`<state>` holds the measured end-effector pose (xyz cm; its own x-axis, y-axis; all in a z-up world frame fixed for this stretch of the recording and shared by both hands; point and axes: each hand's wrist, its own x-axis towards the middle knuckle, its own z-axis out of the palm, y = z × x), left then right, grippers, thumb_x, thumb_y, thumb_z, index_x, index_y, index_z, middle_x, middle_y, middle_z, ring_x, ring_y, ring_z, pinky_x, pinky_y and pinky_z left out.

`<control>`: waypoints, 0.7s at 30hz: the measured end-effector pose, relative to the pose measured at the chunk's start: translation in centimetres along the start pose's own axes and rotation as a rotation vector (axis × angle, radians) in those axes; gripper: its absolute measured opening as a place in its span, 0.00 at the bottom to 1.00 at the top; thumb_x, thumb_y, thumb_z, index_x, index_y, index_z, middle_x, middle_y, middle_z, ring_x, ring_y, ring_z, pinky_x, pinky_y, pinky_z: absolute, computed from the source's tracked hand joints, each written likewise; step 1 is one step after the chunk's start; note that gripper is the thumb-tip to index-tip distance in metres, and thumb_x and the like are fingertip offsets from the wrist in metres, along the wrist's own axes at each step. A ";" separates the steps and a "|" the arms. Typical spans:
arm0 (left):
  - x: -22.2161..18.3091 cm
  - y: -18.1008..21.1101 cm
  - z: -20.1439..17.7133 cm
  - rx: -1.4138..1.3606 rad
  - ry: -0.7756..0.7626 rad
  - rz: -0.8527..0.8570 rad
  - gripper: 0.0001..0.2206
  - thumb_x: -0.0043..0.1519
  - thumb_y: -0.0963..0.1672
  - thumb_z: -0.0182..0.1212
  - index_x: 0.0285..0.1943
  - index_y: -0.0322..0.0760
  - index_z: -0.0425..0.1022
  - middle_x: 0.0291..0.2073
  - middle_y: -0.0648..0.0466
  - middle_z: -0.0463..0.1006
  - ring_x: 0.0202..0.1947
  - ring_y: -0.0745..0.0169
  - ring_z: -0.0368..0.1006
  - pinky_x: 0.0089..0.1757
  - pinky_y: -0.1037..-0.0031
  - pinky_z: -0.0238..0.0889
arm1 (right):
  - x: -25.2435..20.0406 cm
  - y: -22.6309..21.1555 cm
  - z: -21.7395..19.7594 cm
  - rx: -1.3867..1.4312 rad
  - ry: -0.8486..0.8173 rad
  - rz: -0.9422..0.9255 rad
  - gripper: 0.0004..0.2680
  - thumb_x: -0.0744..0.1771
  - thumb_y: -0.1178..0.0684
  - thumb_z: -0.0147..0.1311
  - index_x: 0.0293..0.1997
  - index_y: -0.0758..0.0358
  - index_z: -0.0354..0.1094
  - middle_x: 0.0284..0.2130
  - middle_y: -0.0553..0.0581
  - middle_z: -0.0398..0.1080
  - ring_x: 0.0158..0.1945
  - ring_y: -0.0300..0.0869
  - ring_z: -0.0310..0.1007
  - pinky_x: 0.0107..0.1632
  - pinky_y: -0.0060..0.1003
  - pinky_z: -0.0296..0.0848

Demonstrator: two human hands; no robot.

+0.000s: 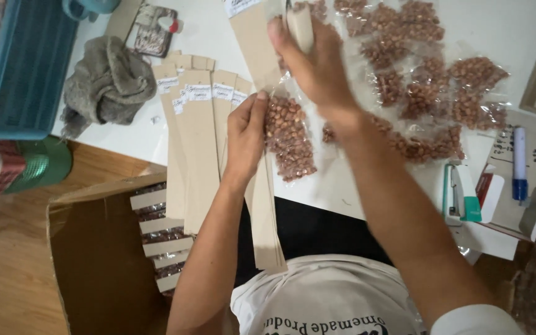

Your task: Stapling cardboard labels onto small plastic bags filled with nuts for packaging.

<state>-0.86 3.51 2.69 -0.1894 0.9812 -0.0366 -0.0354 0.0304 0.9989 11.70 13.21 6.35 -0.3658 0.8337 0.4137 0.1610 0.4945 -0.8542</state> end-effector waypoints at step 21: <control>0.5 -2.3 -1.7 -0.331 0.234 -0.381 0.09 0.67 0.49 0.57 0.45 0.43 0.68 0.28 0.63 0.58 0.31 0.71 0.56 0.37 0.77 0.53 | -0.4 15.1 -2.4 -0.891 0.210 0.015 0.12 0.73 0.55 0.49 0.29 0.59 0.66 0.23 0.53 0.69 0.23 0.40 0.65 0.20 0.32 0.62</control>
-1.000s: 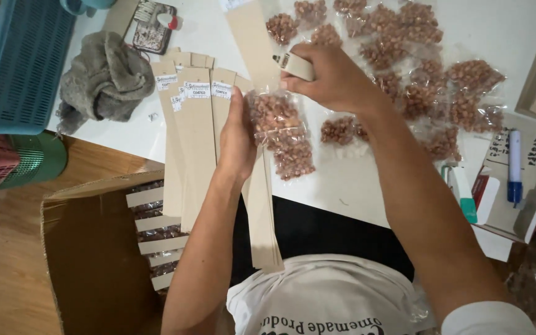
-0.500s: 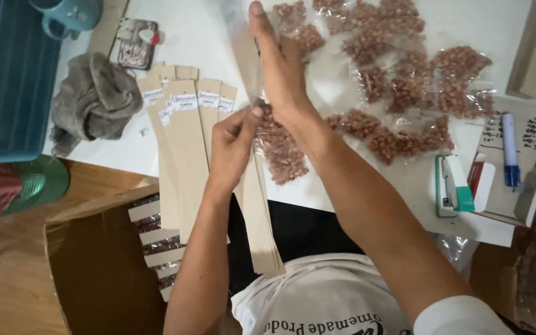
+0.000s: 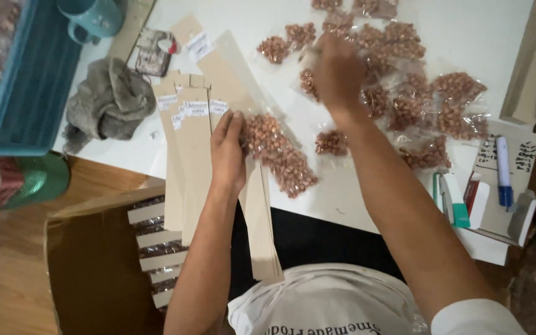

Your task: Stapling cardboard labels onto small plastic bags filled with nuts for packaging.

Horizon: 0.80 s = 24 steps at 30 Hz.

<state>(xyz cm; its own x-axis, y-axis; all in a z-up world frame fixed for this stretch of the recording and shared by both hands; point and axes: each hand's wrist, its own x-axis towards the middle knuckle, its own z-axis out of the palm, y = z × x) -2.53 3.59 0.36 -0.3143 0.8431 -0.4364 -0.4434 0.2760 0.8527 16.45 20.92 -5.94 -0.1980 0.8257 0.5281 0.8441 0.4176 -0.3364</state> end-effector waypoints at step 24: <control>-1.0 1.3 1.5 0.316 -0.158 0.493 0.18 0.67 0.55 0.51 0.27 0.47 0.64 0.22 0.66 0.59 0.28 0.74 0.54 0.34 0.79 0.49 | 2.6 -15.1 -9.8 1.099 -0.198 0.406 0.26 0.63 0.21 0.39 0.46 0.57 0.63 0.36 0.52 0.67 0.41 0.42 0.70 0.53 0.40 0.71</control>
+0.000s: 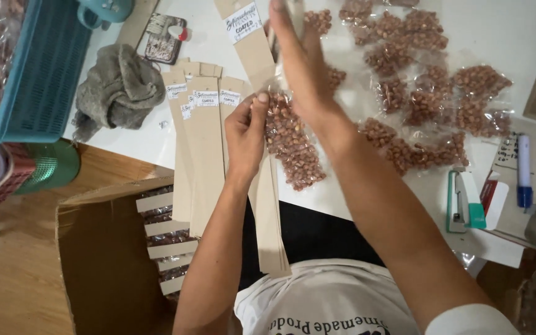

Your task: Stapling cardboard labels onto small plastic bags filled with nuts for packaging.

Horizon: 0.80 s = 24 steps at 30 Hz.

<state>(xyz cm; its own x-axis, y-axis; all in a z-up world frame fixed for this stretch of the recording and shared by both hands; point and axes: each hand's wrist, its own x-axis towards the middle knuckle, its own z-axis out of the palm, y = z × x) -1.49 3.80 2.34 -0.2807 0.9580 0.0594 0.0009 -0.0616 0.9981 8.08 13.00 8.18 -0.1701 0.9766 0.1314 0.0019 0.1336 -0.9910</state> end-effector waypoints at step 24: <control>1.7 -3.0 -3.1 -0.546 0.290 -0.516 0.15 0.64 0.48 0.59 0.55 0.37 0.72 0.43 0.52 0.75 0.49 0.62 0.70 0.54 0.71 0.66 | 3.7 5.8 -6.5 0.093 -0.133 0.148 0.09 0.67 0.47 0.60 0.46 0.55 0.67 0.42 0.54 0.70 0.47 0.42 0.76 0.51 0.36 0.84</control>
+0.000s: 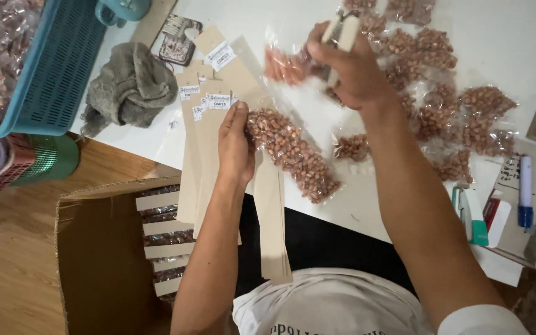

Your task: Stapling cardboard labels onto small plastic bags filled with nuts for packaging.

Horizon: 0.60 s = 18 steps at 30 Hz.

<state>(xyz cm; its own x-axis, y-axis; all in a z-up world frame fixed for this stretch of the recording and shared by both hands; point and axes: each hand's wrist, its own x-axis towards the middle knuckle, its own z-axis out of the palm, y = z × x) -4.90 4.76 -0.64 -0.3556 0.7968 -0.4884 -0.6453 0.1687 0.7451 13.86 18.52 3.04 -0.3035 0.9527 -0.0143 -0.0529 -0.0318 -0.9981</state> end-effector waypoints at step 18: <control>-3.9 1.5 3.4 0.535 -0.252 0.467 0.18 0.69 0.52 0.49 0.26 0.47 0.59 0.23 0.66 0.57 0.29 0.75 0.52 0.34 0.78 0.46 | -3.6 -6.4 7.3 -0.018 -0.140 -0.251 0.11 0.70 0.38 0.48 0.35 0.49 0.61 0.22 0.40 0.53 0.25 0.30 0.51 0.32 0.26 0.55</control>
<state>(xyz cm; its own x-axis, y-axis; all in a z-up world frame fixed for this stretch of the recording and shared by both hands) -2.20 3.88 3.90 -0.3049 0.9524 0.0037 -0.0259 -0.0122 0.9996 8.38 13.14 9.95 -0.4114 0.8792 0.2404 -0.1266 0.2061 -0.9703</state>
